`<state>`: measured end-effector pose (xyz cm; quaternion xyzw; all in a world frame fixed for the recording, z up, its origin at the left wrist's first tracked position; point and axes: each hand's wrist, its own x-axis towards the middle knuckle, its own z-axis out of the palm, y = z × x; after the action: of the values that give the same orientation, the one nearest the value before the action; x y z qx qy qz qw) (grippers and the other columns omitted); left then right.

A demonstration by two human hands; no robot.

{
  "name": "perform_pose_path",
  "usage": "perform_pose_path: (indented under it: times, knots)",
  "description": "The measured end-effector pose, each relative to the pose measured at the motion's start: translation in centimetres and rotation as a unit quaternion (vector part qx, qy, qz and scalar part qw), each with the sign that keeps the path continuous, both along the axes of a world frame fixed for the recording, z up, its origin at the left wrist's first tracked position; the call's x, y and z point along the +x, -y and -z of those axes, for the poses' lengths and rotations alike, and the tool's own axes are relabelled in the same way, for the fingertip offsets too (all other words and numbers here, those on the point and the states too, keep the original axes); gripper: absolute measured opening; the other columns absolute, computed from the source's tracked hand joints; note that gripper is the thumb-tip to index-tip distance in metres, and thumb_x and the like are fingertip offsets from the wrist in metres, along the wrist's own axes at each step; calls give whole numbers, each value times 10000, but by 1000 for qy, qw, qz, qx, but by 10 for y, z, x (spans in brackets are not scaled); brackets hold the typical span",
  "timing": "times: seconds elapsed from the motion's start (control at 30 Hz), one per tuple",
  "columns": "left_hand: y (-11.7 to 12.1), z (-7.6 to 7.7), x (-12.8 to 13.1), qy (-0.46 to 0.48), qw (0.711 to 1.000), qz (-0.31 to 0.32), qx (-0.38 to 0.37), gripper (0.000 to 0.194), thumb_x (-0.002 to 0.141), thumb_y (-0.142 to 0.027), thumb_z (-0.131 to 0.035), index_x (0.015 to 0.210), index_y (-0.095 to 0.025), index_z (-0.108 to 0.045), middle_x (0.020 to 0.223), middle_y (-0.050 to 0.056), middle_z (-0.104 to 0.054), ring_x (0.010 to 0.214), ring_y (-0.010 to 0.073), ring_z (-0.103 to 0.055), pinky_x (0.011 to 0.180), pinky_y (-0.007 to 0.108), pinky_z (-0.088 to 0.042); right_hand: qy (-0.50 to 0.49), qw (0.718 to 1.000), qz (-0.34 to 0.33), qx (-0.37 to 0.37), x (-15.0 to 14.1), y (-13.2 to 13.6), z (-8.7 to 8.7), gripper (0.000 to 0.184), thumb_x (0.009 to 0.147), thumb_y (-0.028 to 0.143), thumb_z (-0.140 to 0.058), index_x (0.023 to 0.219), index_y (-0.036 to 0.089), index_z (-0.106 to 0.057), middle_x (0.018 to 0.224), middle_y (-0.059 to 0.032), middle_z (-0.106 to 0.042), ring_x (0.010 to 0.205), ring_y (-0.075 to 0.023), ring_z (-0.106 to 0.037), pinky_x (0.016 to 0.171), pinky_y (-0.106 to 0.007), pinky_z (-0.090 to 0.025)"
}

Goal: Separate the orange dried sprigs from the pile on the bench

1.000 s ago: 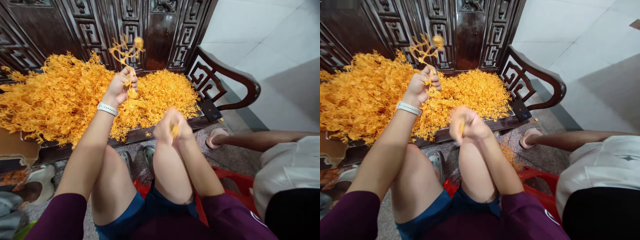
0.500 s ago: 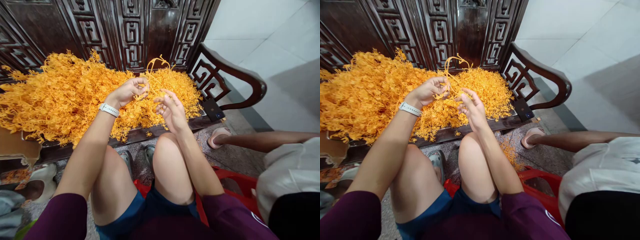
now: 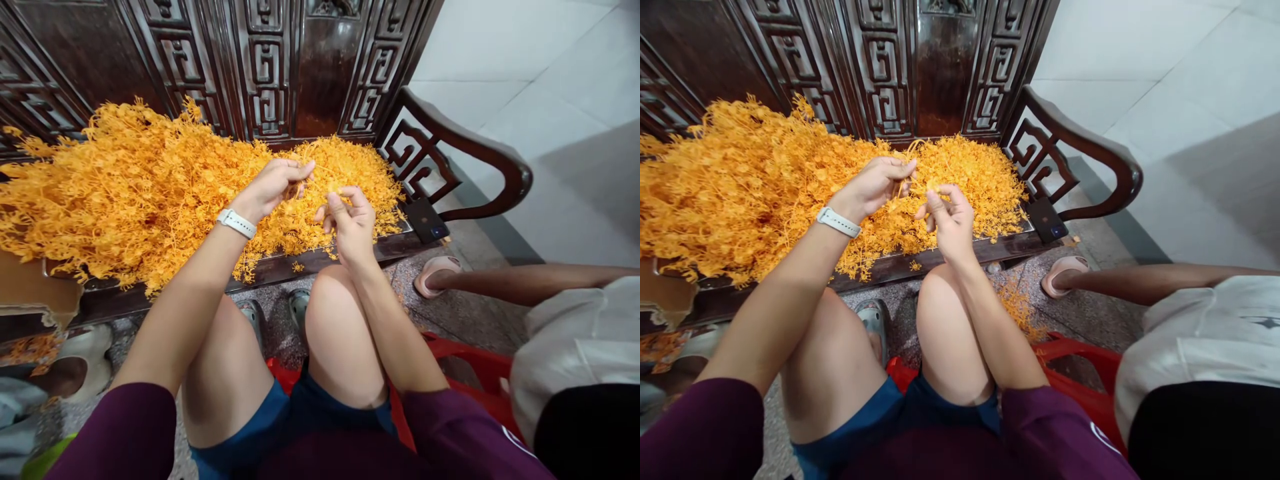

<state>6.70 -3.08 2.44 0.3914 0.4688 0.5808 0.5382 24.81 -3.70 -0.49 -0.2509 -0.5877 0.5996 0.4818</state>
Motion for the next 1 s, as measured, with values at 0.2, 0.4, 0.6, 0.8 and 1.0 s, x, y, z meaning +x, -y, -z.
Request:
perform_pose_path:
  times: [0.2,0.4,0.6,0.8,1.0]
  knots:
    - [-4,-5,21,-23,999,-40,20,327,941,-160,-714,625,-149,-628,576,-3,-522,474,58,-418,523,265,-338,21,991,-70,111,1,13,-3,344,971,468,-769,798,248,-569,636,49,-542,524,-99,-501,534,-277,-360]
    - [3,-7,32,-28,994,-99,31,331,858,-103,-751,572,-159,-595,574,-1,-546,490,67,-421,531,272,-326,-15,988,-118,98,6,9,-6,330,994,370,-753,786,237,-533,575,79,-472,452,-74,-455,490,-238,-339]
    - [-8,-4,43,-24,983,-174,49,355,894,-138,-728,573,-185,-583,535,-17,-519,490,86,-433,526,276,-339,-65,973,-221,5,9,16,-7,286,972,359,-773,825,242,-557,534,107,-463,387,-58,-360,403,-183,-270]
    - [-31,15,-26,74,941,-329,-10,340,959,-376,-753,700,-216,-601,567,-41,-483,510,82,-431,506,215,-389,30,668,-739,77,-11,84,1,181,959,307,-788,1036,150,-743,939,-54,-753,704,-93,-688,698,-172,-545]
    - [-25,26,-45,45,965,-253,42,370,879,-502,-842,755,-198,-672,683,-4,-588,571,84,-530,558,233,-434,51,657,-752,20,-8,45,-5,349,892,491,-837,1009,174,-748,828,-34,-716,654,-117,-616,652,-232,-533]
